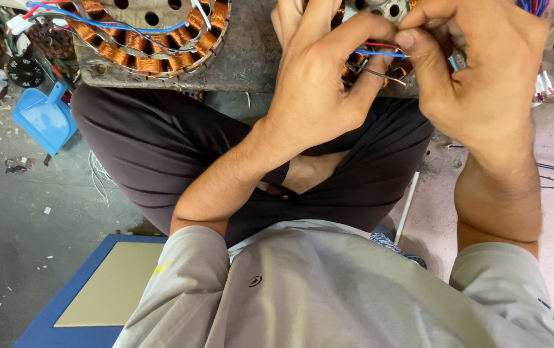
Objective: The person assembles electrical fan stators by threading and twisting copper wires through the coils, using scissors to trim excess wire and securing the connections by hand.
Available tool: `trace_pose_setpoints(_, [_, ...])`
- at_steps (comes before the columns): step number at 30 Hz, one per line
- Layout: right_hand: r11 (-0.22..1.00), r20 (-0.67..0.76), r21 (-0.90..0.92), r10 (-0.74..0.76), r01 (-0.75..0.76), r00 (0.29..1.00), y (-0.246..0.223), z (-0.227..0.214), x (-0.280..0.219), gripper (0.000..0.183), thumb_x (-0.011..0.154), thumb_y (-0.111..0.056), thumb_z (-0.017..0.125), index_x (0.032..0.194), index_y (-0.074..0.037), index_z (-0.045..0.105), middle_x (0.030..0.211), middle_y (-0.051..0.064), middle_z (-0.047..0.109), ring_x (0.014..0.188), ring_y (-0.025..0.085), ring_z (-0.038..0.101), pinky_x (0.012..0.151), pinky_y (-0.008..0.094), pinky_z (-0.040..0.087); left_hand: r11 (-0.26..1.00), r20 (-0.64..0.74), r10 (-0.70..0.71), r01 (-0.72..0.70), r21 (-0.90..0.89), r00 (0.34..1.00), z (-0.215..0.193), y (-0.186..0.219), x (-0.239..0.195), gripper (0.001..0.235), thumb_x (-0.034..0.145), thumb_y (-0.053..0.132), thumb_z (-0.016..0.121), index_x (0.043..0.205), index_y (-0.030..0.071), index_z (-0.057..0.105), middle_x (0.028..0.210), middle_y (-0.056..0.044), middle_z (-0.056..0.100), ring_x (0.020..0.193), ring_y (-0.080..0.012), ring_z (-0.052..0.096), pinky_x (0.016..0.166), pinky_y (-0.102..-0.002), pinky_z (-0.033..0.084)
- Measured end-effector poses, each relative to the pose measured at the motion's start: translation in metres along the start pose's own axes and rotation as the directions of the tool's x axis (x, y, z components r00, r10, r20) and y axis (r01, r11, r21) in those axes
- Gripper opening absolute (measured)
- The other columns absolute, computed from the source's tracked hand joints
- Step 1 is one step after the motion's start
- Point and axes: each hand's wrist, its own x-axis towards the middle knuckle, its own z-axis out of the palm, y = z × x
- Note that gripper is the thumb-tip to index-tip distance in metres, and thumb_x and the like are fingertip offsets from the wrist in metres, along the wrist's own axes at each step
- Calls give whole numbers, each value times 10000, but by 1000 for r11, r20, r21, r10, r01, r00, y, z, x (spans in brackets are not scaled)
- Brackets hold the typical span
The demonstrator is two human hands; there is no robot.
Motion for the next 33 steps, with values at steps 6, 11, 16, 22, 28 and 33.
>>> trace_pose_setpoints(6, [996,-9,52,-66,67,998,6,2,-6,114,1043,133,679,1117,64,628,946,113,676,791,157,648,737,239,478,1000,0,-21,21,-22,1000,1,-2,-4,229,902,100,822,1032,145,639,1207,-64,512,1142,-308,437,1010,-425,362])
trace_pose_setpoints(11, [996,-12,53,-72,72,997,8,-2,-8,112,1029,112,703,1115,58,656,928,108,674,777,151,640,719,238,468,1000,-18,-18,18,-21,1000,4,-2,-5,225,863,84,817,1007,134,651,1283,-88,493,1192,-336,414,1040,-445,366])
trace_pose_setpoints(16, [996,0,53,-68,68,998,8,-4,-7,114,1014,91,728,1112,52,685,910,102,672,763,146,633,700,237,459,1000,-40,-19,19,-3,999,10,-2,-6,178,854,91,806,975,125,679,1334,-99,505,1207,-351,429,1026,-471,355])
trace_pose_setpoints(22, [1000,49,23,-20,18,999,13,-8,-2,120,997,66,757,1109,44,719,888,96,670,746,140,624,678,236,447,1000,-14,-21,21,-4,1000,9,-3,-5,154,858,119,819,960,132,704,1299,-65,529,1191,-330,452,1012,-466,329])
trace_pose_setpoints(28, [1000,40,23,-23,22,999,27,-6,-3,130,977,40,769,1103,35,738,902,88,669,759,129,618,670,229,432,999,-2,17,-17,-38,1000,3,-4,-4,148,869,126,817,979,133,718,1331,-64,516,1285,-325,418,1032,-456,313])
trace_pose_setpoints(33, [1000,-28,13,-27,28,999,20,0,-15,117,994,95,820,1062,58,732,984,150,653,755,153,596,678,248,453,999,1,0,0,-54,1000,3,-7,-6,136,881,138,829,970,133,726,1347,-69,519,1313,-326,409,1055,-467,309])
